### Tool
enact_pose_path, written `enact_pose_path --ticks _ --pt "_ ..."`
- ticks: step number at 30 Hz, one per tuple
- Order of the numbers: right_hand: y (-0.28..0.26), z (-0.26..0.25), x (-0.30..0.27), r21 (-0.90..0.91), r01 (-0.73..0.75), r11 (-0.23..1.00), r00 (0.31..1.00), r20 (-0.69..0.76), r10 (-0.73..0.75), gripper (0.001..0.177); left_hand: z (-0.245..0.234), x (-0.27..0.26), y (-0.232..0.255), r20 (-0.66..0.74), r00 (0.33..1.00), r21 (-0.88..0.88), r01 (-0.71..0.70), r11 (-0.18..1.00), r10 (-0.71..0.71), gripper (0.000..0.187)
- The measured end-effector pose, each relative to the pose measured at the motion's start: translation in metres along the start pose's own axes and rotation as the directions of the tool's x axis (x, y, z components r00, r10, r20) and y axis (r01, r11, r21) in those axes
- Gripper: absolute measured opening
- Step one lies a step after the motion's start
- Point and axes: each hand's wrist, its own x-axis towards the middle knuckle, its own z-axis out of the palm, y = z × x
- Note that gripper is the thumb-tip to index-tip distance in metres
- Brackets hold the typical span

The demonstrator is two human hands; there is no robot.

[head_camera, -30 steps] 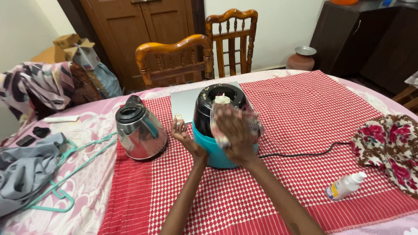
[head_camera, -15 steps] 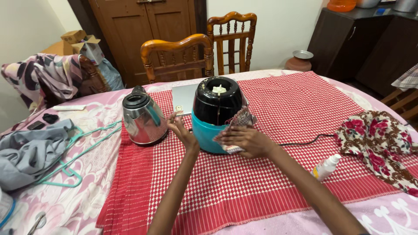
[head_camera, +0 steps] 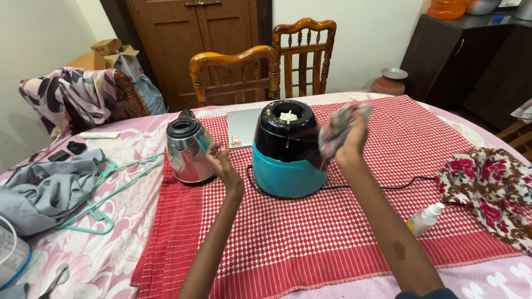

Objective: The person wipes the exterior of a teal and black appliance with a patterned cloth, rotating it to clean all sides. They then wipe a stainless steel kettle with the same cloth, focusing on the lid and body.

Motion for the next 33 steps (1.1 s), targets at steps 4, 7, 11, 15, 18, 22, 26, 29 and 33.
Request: enact_pose_path --ticks 4,7,11,15,18,22,26,29,33 --pt "-0.034 0.031 0.001 -0.078 0.375 0.924 0.927 0.064 -0.371 0.035 0.004 0.003 -0.005 0.026 0.998 0.059 -0.052 0.997 0.051 0.042" --pt "-0.003 0.048 -0.016 -0.361 0.788 0.499 0.612 0.367 -0.700 0.037 0.015 -0.005 -0.014 0.045 0.998 0.089 -0.054 0.995 0.050 0.044" --pt "0.057 0.044 -0.044 -0.644 0.752 -0.141 0.593 0.754 -0.284 0.032 0.022 -0.019 -0.022 0.096 0.995 0.125 -0.043 0.991 0.031 0.047" --pt "0.097 0.007 -0.074 -0.386 0.781 -0.490 0.311 0.922 -0.230 0.064 0.021 -0.023 -0.022 0.118 0.992 0.134 -0.065 0.989 0.050 0.048" --pt "0.108 -0.020 -0.089 -0.220 0.804 -0.552 0.186 0.976 -0.116 0.061 0.016 -0.018 -0.017 0.142 0.985 0.066 -0.108 0.992 0.098 0.046" --pt "0.097 -0.029 -0.102 0.117 0.604 -0.788 0.014 0.987 0.158 0.061 0.015 -0.012 -0.010 0.105 0.990 0.120 -0.110 0.987 0.098 0.047" --pt "0.064 -0.011 -0.107 -0.764 0.605 -0.225 0.670 0.335 0.663 0.057 0.010 -0.005 -0.004 0.081 0.994 0.144 -0.085 0.986 0.074 0.046" --pt "0.055 -0.002 -0.108 -0.340 0.720 -0.605 0.160 0.930 -0.332 0.052 0.006 -0.003 -0.001 0.094 0.986 0.126 -0.147 0.981 0.136 0.044" --pt "0.087 0.003 -0.064 -0.833 0.544 -0.096 0.561 0.446 -0.697 0.051 0.014 0.000 -0.006 0.054 0.995 0.107 -0.093 0.990 0.087 0.042"
